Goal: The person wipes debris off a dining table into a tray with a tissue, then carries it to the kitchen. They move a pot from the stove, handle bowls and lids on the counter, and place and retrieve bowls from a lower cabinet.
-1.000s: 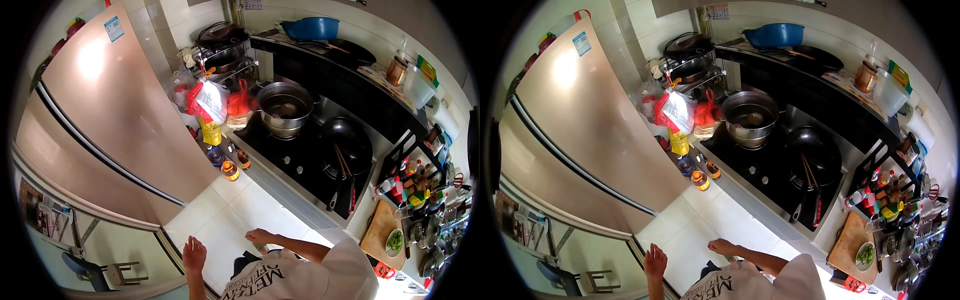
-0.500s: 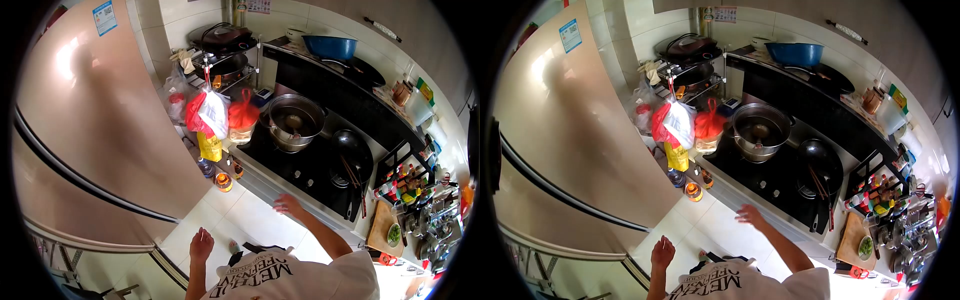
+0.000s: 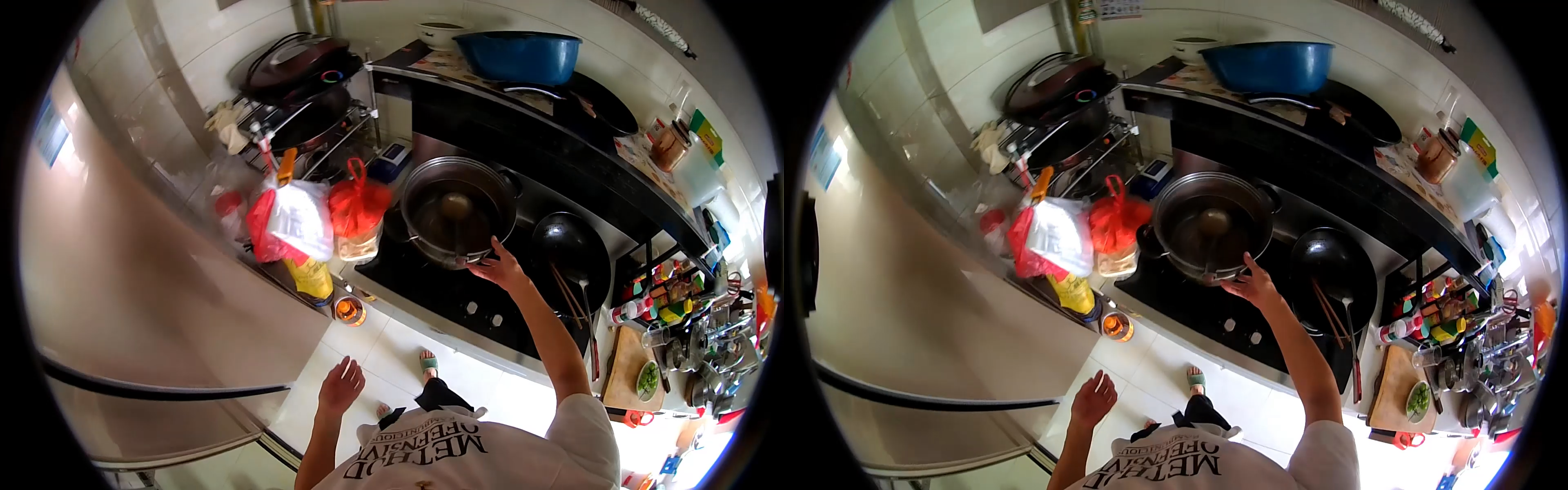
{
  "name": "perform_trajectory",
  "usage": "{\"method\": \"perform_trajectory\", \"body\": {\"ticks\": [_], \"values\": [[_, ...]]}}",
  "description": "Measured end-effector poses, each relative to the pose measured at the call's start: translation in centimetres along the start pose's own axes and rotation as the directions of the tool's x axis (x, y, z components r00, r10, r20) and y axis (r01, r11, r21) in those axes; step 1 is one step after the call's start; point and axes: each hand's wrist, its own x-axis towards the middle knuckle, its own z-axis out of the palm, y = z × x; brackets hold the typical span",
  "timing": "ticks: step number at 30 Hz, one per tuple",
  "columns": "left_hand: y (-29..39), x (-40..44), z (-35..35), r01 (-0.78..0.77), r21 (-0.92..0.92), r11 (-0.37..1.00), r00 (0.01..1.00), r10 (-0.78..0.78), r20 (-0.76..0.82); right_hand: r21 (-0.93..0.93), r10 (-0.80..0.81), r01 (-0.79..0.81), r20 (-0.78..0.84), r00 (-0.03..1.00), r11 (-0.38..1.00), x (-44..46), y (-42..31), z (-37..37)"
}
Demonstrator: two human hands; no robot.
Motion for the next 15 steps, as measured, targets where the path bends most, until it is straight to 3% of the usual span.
{"method": "perform_trajectory", "body": {"ticks": [1,4,7,9,12,13,15], "values": [[-0.1,1.9,1.8,-0.010,0.049,0.999,1.000,0.010,0.000,0.042,0.049,-0.046,-0.088,0.995,0.998,0.6,-0.8,0.5],[0.0,8.4,7.6,-0.011,0.283,0.959,0.998,-0.007,0.060,-0.047,0.030,-0.029,0.036,0.999,0.998,2.9,-1.8,-0.9],[1.2,16.4,12.1,-0.078,0.545,0.835,0.990,0.002,0.138,0.004,0.056,-0.057,0.066,0.996,0.998,3.3,-2.3,-0.7],[0.6,19.7,17.2,-0.080,0.524,0.848,0.994,0.030,0.103,0.000,0.007,-0.007,0.106,0.994,1.000,3.4,-2.2,-0.5],[0.8,24.7,19.0,-0.118,0.540,0.833,0.978,0.005,0.206,-0.052,-0.075,0.081,0.105,0.992,0.995,3.5,-2.0,-0.4],[-1.2,23.6,22.7,-0.132,0.599,0.789,0.991,0.125,0.053,-0.074,-0.079,0.086,0.093,0.992,0.993,3.4,-2.0,-0.3],[-2.1,24.6,23.2,-0.130,0.621,0.773,0.991,0.125,0.052,-0.072,-0.096,0.103,0.090,0.991,0.992,3.2,-1.9,-0.3]]}}
